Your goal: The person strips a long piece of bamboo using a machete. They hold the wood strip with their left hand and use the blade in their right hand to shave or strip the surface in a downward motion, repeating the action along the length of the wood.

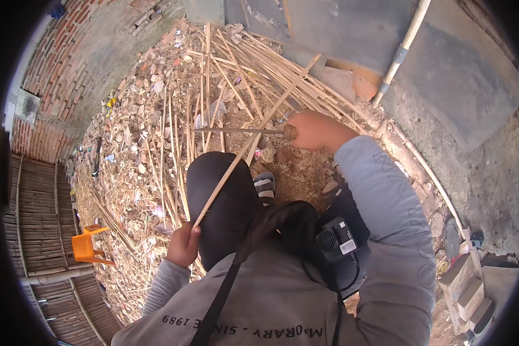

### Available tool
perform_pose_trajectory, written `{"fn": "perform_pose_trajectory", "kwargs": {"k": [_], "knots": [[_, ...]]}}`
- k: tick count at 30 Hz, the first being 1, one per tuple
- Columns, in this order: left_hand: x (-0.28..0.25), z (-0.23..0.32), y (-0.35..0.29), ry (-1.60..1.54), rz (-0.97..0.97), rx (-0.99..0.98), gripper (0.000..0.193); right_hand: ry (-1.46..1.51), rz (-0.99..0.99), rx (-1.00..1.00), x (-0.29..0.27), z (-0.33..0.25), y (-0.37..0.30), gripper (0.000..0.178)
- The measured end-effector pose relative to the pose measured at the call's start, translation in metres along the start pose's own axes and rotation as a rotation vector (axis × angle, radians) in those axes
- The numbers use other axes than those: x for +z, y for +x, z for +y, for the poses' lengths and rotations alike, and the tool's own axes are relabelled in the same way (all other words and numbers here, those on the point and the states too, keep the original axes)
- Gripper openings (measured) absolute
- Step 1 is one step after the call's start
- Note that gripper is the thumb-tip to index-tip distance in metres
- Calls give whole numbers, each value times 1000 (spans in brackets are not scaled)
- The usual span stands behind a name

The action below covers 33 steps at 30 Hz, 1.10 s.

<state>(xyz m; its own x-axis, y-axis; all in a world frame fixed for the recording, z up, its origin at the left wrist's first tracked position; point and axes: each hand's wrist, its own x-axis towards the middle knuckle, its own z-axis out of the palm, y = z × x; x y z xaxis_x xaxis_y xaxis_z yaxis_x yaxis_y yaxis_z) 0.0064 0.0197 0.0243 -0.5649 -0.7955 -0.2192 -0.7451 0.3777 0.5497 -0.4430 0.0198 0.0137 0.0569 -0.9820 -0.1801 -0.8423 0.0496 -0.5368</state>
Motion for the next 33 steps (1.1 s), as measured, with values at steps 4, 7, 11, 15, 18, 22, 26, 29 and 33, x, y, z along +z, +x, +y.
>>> {"fn": "perform_pose_trajectory", "kwargs": {"k": [4, 7, 11, 15, 18, 22, 26, 29, 33], "knots": [[-1, -2, -5, 51, 3, -7, 39, -168, 143, -29, 6, -11, -13, 27], [2, -7, -5, 30, 35, 36, 40, -223, 127, -70, -1, -26, -15, 27], [13, -7, 6, 26, 64, 31, 40, 6, 27, 61, -5, 20, -3, 27], [5, -10, -4, 40, 37, 9, 39, 2, 104, 15, 2, -9, -4, 27], [7, -11, -5, 29, 59, 23, 38, -175, 165, -106, 8, -22, -3, 26], [8, -11, 0, 45, 58, 54, 35, -50, 50, 156, 6, 31, 3, 21], [10, -13, -3, 33, 66, 41, 34, 28, 327, 44, 12, 23, 2, 24], [12, -19, -8, 24, 90, 34, 35, -146, 182, -31, -4, -21, -6, 23], [13, -21, 0, -41, 37, 27, 35, -57, 91, 9, -9, 11, -8, 23]]}}
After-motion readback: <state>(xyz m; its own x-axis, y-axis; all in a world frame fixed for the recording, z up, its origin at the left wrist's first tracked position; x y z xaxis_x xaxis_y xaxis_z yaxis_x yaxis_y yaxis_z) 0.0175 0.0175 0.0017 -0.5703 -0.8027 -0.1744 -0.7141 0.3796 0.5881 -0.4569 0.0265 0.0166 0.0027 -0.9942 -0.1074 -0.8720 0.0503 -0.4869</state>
